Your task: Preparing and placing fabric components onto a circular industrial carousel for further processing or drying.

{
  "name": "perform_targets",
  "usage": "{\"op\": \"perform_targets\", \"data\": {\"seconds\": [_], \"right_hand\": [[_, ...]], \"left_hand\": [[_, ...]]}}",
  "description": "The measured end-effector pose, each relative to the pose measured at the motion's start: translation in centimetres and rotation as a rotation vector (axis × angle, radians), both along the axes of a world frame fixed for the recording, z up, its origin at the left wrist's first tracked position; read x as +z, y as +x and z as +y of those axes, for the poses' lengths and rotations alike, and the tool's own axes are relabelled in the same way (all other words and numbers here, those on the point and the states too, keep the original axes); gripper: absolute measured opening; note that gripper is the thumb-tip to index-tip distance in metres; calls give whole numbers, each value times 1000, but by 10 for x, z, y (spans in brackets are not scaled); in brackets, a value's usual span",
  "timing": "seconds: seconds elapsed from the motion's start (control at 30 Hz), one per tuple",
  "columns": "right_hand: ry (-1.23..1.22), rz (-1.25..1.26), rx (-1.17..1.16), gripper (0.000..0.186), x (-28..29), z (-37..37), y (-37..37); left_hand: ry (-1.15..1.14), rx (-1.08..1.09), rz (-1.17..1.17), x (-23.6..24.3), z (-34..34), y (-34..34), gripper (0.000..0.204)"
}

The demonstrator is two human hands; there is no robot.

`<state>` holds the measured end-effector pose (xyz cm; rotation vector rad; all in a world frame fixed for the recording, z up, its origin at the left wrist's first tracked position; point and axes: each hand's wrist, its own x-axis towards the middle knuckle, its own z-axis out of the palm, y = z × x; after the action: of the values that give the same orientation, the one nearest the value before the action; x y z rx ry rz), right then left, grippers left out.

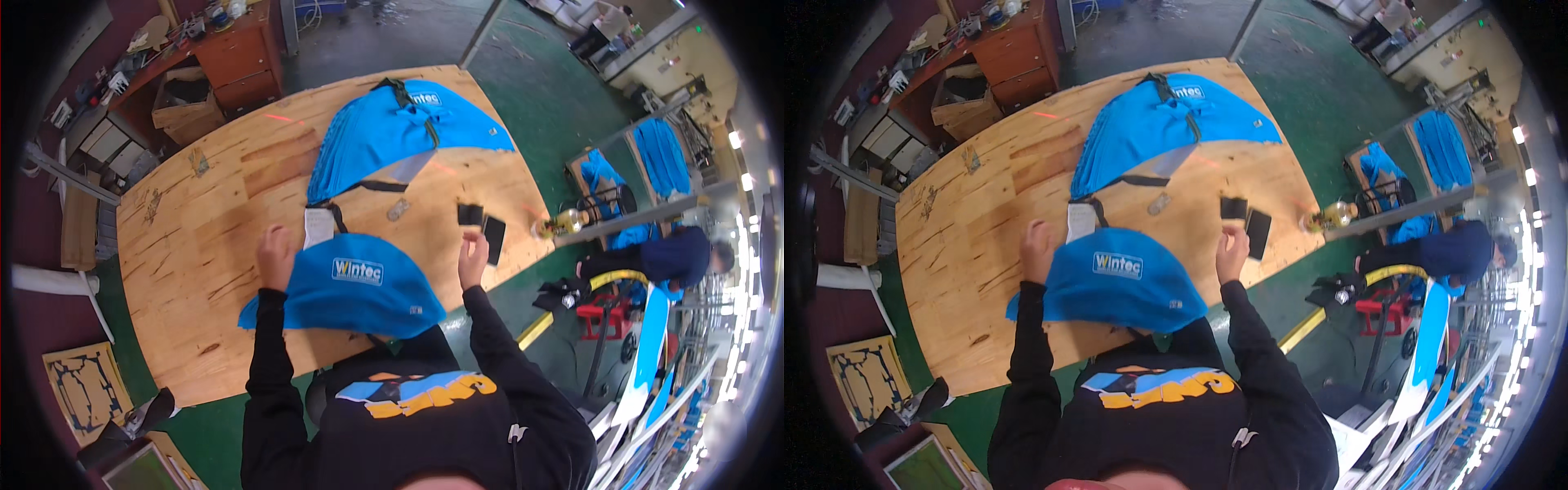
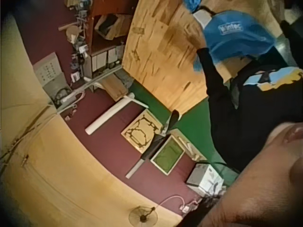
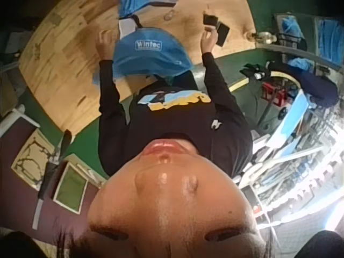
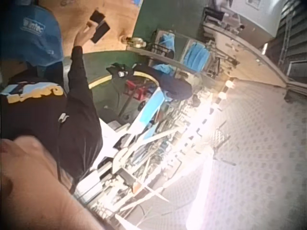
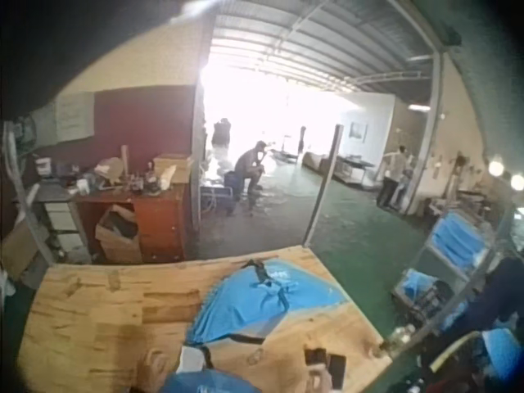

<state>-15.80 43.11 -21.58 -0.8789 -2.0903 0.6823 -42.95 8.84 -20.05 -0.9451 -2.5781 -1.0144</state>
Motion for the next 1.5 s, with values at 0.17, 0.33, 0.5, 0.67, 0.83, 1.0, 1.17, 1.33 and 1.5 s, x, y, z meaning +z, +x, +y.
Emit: {"op": "perform_targets", "data": {"seconds": [0.17,0.33,0.5,0.67,0.83,1.0,1.17,1.33,1.5], "right_hand": [[28,143,294,10,46,100,-166],[-87,16,457,19,56,196,-324],[215,-346,350,17,45,219,-403],[372,-1,1222,11,45,201,-360],[233,106,980,9,36,268,-390],[183,-190,888,14,20,289,-425],[51,-334,953,19,15,293,-444],[70,-234,947,17,5,294,-437],[139,-250,872,17,4,298,-431]], "left_hand": [[152,-185,76,38,164,-55,14],[1,-254,113,56,304,-96,12],[212,-209,65,43,393,-142,18],[452,78,-189,39,390,-183,18],[217,-83,-122,24,422,-209,15],[-25,-120,-333,-1,428,-228,20],[-14,-149,-349,-10,426,-237,18],[-43,-53,-182,-12,438,-223,16],[-26,15,112,12,434,-200,16]]}}
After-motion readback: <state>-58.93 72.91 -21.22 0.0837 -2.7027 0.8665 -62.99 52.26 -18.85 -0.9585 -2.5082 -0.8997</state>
